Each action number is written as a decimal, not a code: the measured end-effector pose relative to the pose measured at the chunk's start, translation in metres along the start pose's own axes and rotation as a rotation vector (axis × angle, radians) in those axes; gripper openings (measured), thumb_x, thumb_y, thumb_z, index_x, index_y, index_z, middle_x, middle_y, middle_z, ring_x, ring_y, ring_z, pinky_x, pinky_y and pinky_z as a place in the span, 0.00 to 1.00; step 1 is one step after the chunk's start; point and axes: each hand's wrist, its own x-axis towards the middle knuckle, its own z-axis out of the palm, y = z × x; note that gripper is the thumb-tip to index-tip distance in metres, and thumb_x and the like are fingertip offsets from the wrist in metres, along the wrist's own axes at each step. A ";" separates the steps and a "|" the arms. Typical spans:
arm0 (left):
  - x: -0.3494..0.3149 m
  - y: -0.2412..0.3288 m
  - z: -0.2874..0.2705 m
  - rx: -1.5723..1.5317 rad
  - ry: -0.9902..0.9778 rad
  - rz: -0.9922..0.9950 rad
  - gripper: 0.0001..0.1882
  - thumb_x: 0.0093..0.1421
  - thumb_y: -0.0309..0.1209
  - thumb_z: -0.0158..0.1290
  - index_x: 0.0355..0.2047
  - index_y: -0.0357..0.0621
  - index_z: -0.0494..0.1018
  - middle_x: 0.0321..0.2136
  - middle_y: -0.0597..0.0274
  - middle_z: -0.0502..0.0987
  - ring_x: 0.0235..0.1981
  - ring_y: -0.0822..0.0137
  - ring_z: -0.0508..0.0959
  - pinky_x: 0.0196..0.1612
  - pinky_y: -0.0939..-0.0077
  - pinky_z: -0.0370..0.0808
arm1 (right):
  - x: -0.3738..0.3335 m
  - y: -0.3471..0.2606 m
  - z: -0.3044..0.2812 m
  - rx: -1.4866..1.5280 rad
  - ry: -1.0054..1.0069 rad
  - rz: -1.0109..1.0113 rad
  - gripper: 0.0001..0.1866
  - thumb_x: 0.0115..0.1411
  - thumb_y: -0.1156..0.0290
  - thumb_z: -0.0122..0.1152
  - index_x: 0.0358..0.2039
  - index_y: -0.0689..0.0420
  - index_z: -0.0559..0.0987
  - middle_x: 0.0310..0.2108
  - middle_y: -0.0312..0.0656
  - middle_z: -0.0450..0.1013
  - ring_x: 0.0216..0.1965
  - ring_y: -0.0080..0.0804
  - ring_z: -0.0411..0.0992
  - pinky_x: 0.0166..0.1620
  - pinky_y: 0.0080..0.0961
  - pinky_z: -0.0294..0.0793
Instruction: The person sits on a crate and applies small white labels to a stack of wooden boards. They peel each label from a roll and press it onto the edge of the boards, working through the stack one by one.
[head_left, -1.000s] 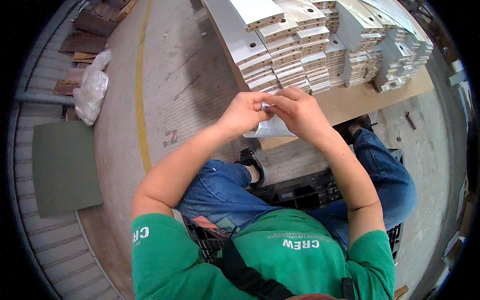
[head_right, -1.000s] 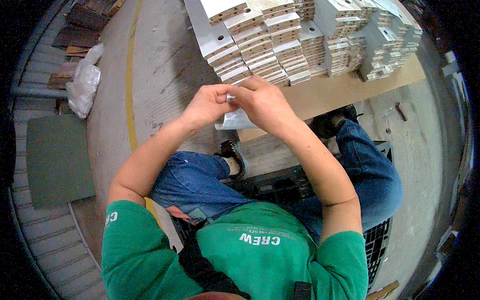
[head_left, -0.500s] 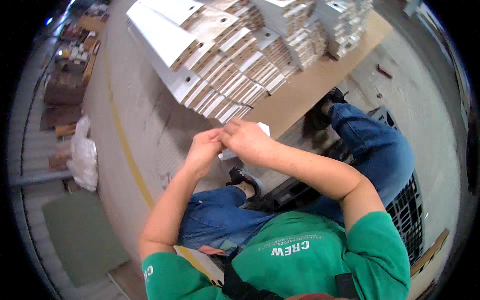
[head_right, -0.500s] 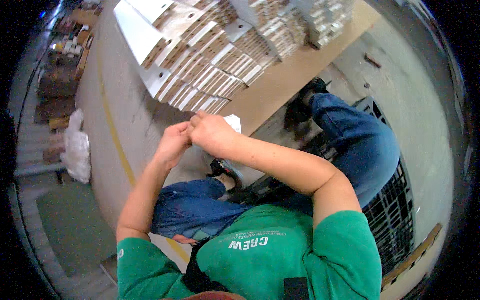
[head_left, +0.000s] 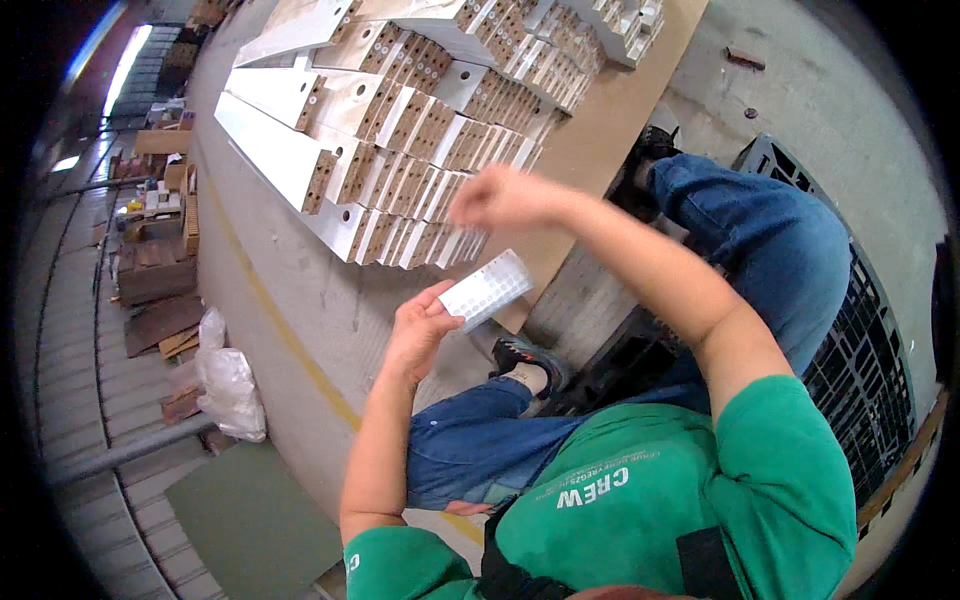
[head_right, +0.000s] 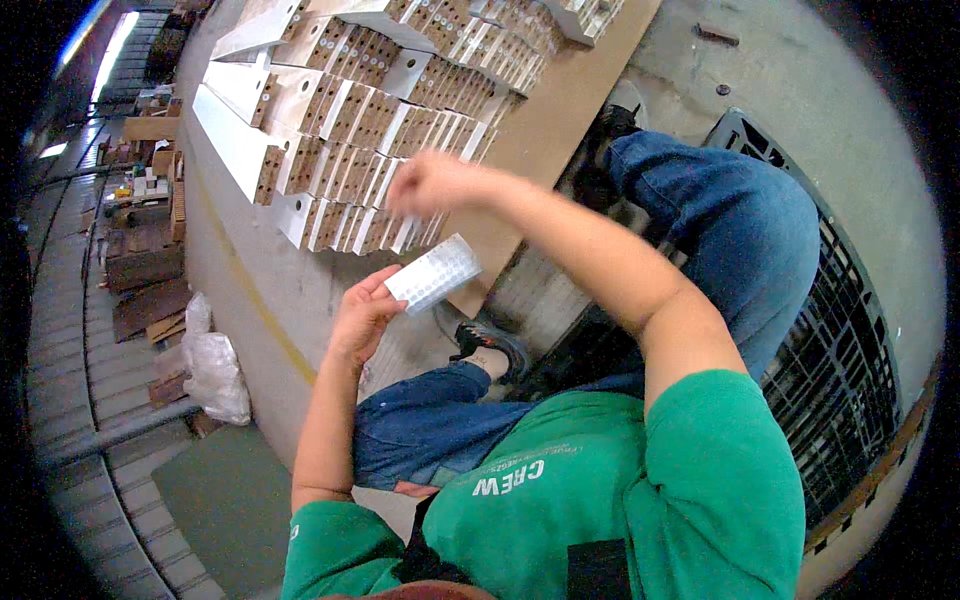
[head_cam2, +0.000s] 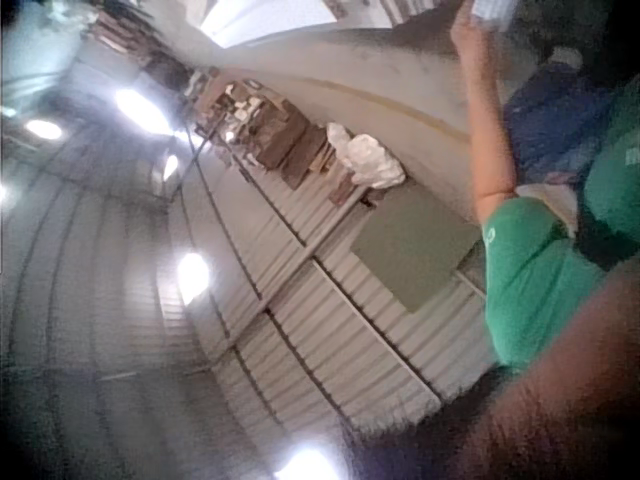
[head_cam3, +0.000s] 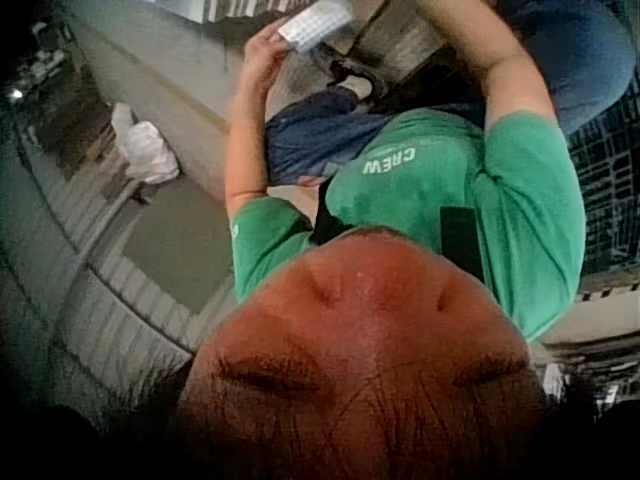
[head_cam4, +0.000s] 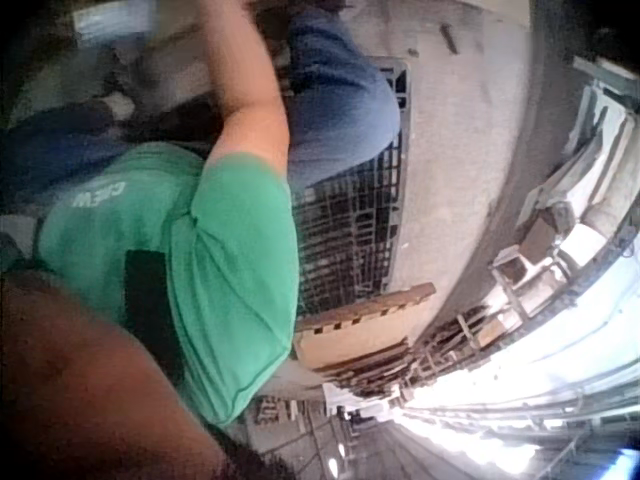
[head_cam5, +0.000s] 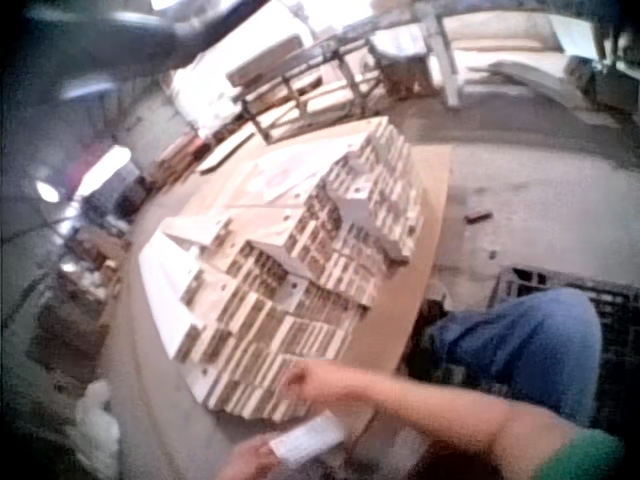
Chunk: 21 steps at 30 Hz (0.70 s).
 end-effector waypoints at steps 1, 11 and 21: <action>0.002 -0.002 0.001 0.025 -0.003 0.006 0.31 0.46 0.13 0.52 0.53 0.30 0.61 0.45 0.53 0.74 0.45 0.67 0.74 0.48 0.77 0.70 | 0.008 0.014 -0.024 0.263 0.150 0.081 0.10 0.54 0.69 0.59 0.35 0.59 0.80 0.27 0.36 0.75 0.29 0.20 0.72 0.35 0.20 0.72; 0.014 -0.007 0.006 0.150 0.008 -0.015 0.29 0.48 0.14 0.53 0.53 0.30 0.62 0.45 0.52 0.74 0.46 0.67 0.74 0.50 0.76 0.68 | 0.069 0.104 -0.072 0.214 0.652 -0.032 0.05 0.55 0.70 0.58 0.31 0.57 0.76 0.26 0.30 0.71 0.27 0.16 0.65 0.33 0.17 0.67; 0.023 -0.007 0.007 0.179 -0.042 -0.054 0.28 0.49 0.14 0.52 0.53 0.31 0.62 0.45 0.51 0.74 0.46 0.67 0.74 0.50 0.76 0.69 | 0.073 0.107 -0.073 0.067 0.707 -0.033 0.07 0.54 0.68 0.59 0.30 0.58 0.77 0.23 0.33 0.72 0.26 0.19 0.68 0.32 0.20 0.69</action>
